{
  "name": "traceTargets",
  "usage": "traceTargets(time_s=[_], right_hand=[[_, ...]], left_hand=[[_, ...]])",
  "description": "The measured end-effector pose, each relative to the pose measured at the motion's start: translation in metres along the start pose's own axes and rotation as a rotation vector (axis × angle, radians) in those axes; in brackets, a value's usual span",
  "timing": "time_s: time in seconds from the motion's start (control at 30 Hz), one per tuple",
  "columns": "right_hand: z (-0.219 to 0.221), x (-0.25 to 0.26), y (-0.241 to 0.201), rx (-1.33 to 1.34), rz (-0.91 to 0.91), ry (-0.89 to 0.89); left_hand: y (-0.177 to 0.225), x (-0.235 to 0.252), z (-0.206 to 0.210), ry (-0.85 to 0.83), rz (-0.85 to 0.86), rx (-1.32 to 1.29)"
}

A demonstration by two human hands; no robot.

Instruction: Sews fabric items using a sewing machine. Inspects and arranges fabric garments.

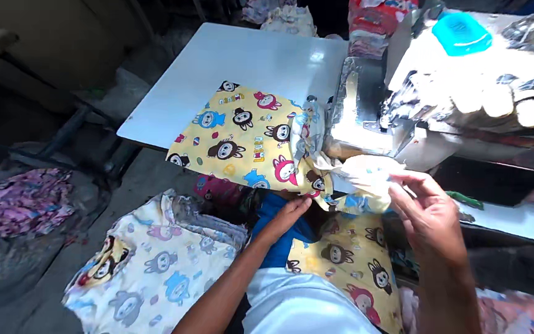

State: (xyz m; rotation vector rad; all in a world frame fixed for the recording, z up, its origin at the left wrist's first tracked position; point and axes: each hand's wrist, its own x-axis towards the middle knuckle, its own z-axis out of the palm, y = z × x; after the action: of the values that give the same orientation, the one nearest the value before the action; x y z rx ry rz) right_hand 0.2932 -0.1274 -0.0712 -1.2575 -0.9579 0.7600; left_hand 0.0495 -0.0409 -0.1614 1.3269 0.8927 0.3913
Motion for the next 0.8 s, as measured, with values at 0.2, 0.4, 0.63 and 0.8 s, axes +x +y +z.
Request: traceTargets(time_s=[0.2, 0.4, 0.63, 0.8], right_hand=[[-0.033, -0.021, 0.001, -0.595, -0.134, -0.005], [0.012, -0.012, -0.007, -0.84, -0.424, -0.244], [0.116, 0.016, -0.01, -0.968, -0.653, -0.874], [0.096, 0.049, -0.025, -1.089, -0.761, -0.423]], left_hand=[[0.019, -0.027, 0.001, 0.015, 0.105, -0.484], [0.06, -0.076, -0.037, 0.006, 0.157, 0.269], [0.052, -0.101, -0.042, -0.119, 0.462, 0.513], [0.019, -0.128, -0.079, 0.06, -0.084, 0.787]])
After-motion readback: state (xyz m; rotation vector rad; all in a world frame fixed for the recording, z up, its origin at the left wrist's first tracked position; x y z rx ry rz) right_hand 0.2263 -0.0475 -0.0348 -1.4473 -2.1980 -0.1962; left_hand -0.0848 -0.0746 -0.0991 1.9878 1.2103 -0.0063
